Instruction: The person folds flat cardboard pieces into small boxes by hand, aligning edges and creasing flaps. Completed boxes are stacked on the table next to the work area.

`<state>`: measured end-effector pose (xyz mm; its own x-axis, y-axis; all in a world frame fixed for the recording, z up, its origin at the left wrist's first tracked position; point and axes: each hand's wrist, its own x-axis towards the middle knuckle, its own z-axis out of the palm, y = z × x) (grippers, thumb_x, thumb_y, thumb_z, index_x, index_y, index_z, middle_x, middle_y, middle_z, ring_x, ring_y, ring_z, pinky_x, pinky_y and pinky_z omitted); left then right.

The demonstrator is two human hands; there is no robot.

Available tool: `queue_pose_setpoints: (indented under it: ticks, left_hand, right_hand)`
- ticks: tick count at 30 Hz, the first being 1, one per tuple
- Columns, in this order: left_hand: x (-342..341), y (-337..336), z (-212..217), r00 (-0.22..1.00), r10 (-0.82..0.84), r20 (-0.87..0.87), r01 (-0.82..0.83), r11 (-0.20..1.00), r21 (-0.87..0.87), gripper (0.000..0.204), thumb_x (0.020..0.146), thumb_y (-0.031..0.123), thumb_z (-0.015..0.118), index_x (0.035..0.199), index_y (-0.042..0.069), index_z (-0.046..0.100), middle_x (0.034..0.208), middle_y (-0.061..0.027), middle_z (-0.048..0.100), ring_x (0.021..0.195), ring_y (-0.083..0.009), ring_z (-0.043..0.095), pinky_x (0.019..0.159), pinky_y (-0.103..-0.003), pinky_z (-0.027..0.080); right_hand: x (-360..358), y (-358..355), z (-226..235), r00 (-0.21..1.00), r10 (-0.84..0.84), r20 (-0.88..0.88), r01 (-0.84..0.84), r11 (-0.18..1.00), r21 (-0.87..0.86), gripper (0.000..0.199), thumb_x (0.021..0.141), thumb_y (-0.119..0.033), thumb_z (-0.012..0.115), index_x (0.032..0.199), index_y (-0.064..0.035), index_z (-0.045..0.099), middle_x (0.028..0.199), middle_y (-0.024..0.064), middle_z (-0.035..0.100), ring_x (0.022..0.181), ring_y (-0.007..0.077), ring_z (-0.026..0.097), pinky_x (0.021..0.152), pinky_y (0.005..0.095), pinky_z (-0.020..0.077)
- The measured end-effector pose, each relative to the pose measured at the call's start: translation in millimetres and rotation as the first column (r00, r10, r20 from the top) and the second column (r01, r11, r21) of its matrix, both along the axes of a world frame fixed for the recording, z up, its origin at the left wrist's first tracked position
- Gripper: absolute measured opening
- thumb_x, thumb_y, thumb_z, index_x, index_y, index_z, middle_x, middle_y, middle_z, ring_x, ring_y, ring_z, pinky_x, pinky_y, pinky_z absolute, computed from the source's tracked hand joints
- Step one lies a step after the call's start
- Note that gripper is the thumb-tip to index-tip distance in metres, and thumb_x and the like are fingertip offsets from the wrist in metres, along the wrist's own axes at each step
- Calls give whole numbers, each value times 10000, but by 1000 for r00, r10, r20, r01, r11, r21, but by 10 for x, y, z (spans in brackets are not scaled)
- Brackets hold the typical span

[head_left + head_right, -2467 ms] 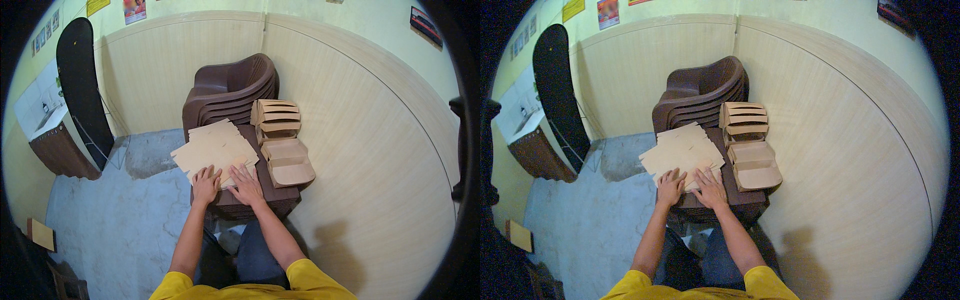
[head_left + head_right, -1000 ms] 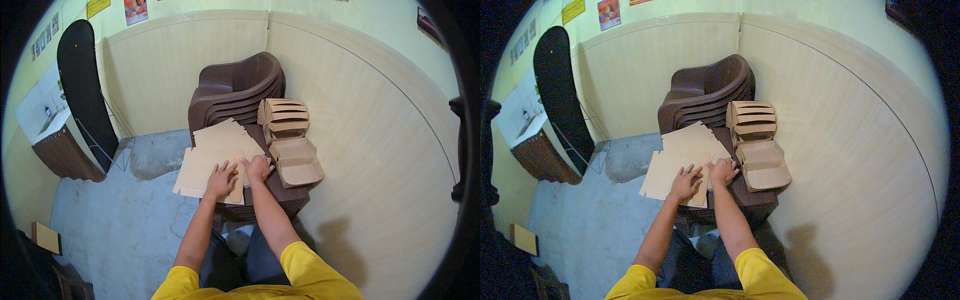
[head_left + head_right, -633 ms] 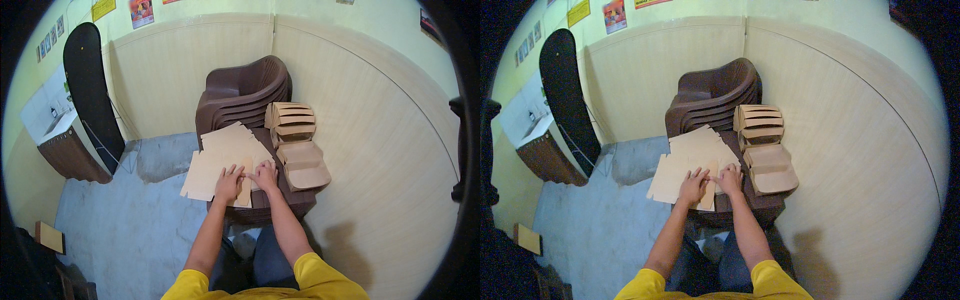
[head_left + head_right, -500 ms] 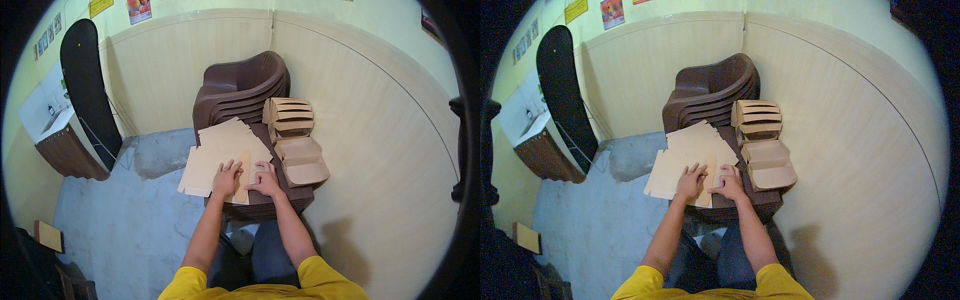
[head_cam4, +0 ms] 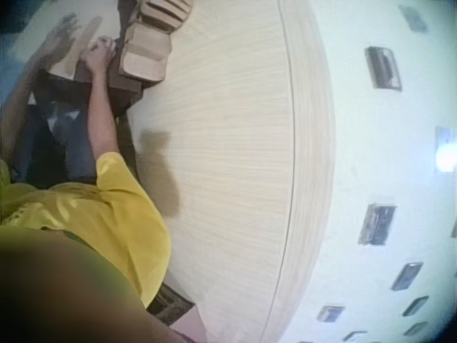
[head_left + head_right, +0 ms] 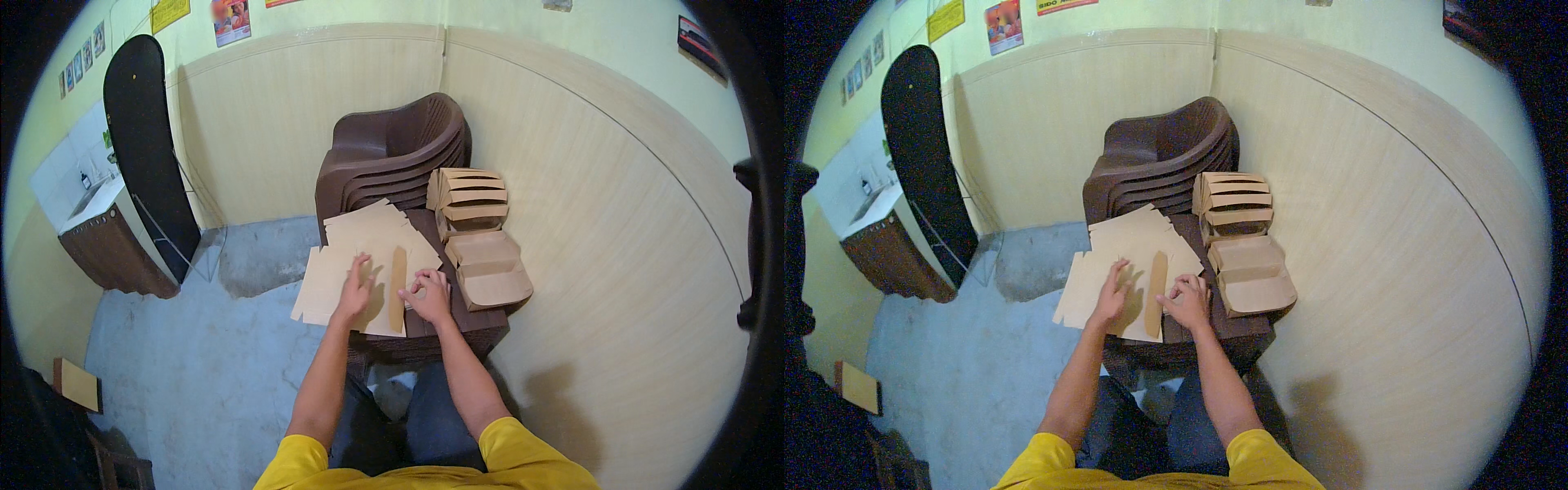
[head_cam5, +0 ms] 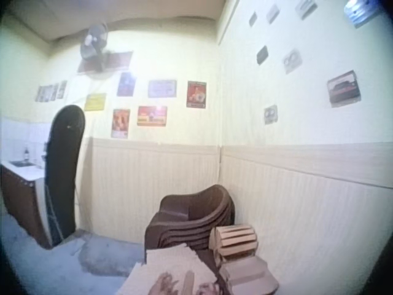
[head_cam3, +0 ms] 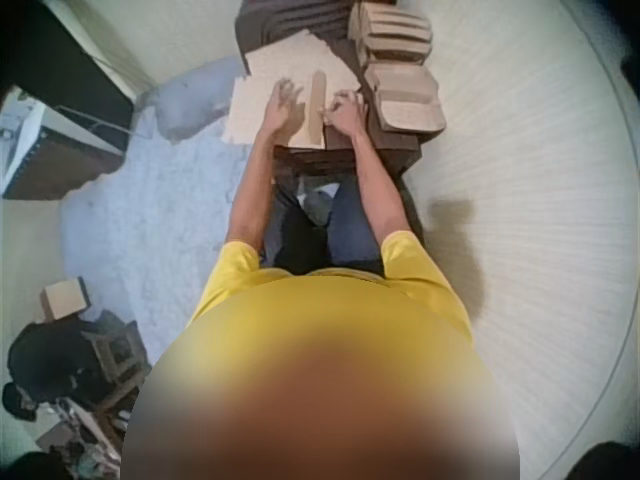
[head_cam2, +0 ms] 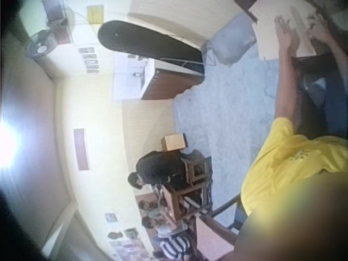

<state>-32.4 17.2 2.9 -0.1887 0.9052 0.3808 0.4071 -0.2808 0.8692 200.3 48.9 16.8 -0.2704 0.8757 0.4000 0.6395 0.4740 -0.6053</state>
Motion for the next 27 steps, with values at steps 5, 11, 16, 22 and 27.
queue_pose_setpoints:
  ticks: [5,11,16,22,27]
  left_hand:
    - [-545,-363,61,874,410,-262,-431,902,-25,565,890,183,790,1413,83,602,1549,-248,554,1542,-424,414,1292,-515,302]
    - [-662,-729,360,720,533,-444,-694,538,-478,1183,645,551,984,1558,18,454,1489,-258,596,1424,-406,555,1154,-527,475]
    - [-681,-790,497,841,434,-322,-536,595,-599,1074,671,510,992,1481,-41,551,1297,-232,733,1164,-378,735,975,-487,591]
    - [-752,-948,647,923,105,371,92,874,-477,502,881,224,841,1286,-44,711,1184,-148,787,1031,-249,765,911,-397,596]
    - [-739,-970,839,852,130,507,127,889,-441,441,963,70,600,1388,-44,628,1267,-143,745,1099,-234,729,915,-393,596]
  right_hand:
    - [-2,-38,80,999,40,-36,-41,999,-35,560,809,-591,865,1083,-121,735,1294,72,635,1329,321,507,1122,551,393]
    - [-41,-112,161,990,16,140,-19,1000,22,893,757,-638,874,1428,-117,601,1387,126,588,1374,347,471,1161,569,366]
    - [1,-77,133,994,36,107,-39,999,31,782,797,-435,838,1458,-102,581,1413,136,588,1406,337,471,1170,538,377]
    - [91,196,-276,909,122,-399,-146,989,-32,542,888,-168,686,1419,-62,651,1342,166,705,1226,342,653,1080,454,501]
    - [92,411,-374,757,-76,-649,-192,923,-332,527,916,9,594,1437,-61,640,1224,205,769,1109,303,750,1015,395,559]
